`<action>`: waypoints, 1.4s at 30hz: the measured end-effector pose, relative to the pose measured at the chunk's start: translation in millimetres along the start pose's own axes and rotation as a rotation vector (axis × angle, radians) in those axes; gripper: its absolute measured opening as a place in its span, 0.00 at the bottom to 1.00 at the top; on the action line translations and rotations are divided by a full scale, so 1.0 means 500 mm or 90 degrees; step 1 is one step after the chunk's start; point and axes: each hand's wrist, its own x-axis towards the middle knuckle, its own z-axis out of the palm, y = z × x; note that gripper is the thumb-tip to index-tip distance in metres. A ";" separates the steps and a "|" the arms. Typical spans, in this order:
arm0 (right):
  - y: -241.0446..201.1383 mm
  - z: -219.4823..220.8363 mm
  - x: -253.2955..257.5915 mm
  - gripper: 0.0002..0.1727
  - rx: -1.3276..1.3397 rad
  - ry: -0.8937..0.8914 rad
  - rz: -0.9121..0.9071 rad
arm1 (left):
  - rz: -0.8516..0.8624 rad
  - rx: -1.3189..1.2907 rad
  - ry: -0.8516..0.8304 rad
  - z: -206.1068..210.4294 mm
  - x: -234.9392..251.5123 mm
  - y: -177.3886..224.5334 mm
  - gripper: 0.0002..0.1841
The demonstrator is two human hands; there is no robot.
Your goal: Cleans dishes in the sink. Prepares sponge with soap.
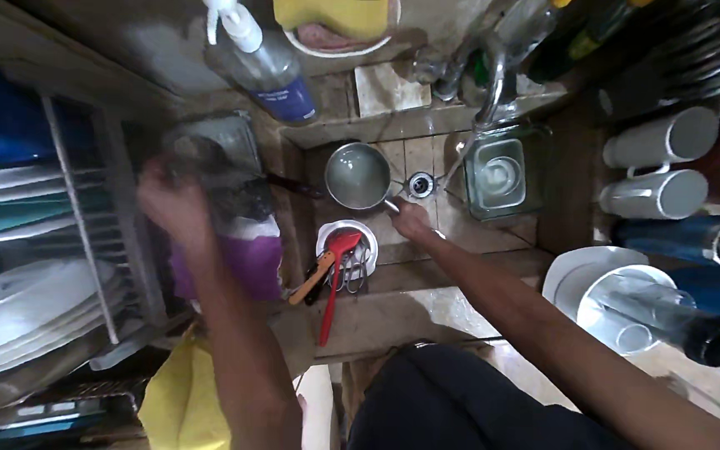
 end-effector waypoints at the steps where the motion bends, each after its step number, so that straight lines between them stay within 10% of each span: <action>1: 0.018 -0.007 -0.004 0.25 -0.002 0.000 -0.006 | 0.038 -0.025 0.015 0.008 -0.022 0.019 0.22; 9: 0.111 -0.045 -0.101 0.25 0.517 -0.147 0.077 | 0.292 -0.267 -0.049 0.181 -0.249 0.142 0.13; 21: 0.173 -0.143 -0.133 0.27 1.077 -0.414 0.104 | -0.222 -0.486 -0.473 0.473 -0.339 0.214 0.37; 26: 0.209 -0.201 -0.160 0.28 0.981 -0.383 0.133 | -0.379 -0.554 -0.536 0.545 -0.360 0.282 0.42; 34: 0.190 -0.222 -0.271 0.26 0.212 -0.004 0.093 | -0.577 -0.739 -0.604 0.595 -0.398 0.246 0.45; 42: 0.150 -0.206 -0.330 0.28 0.045 0.109 0.086 | -0.401 -0.613 -0.588 0.538 -0.280 0.225 0.45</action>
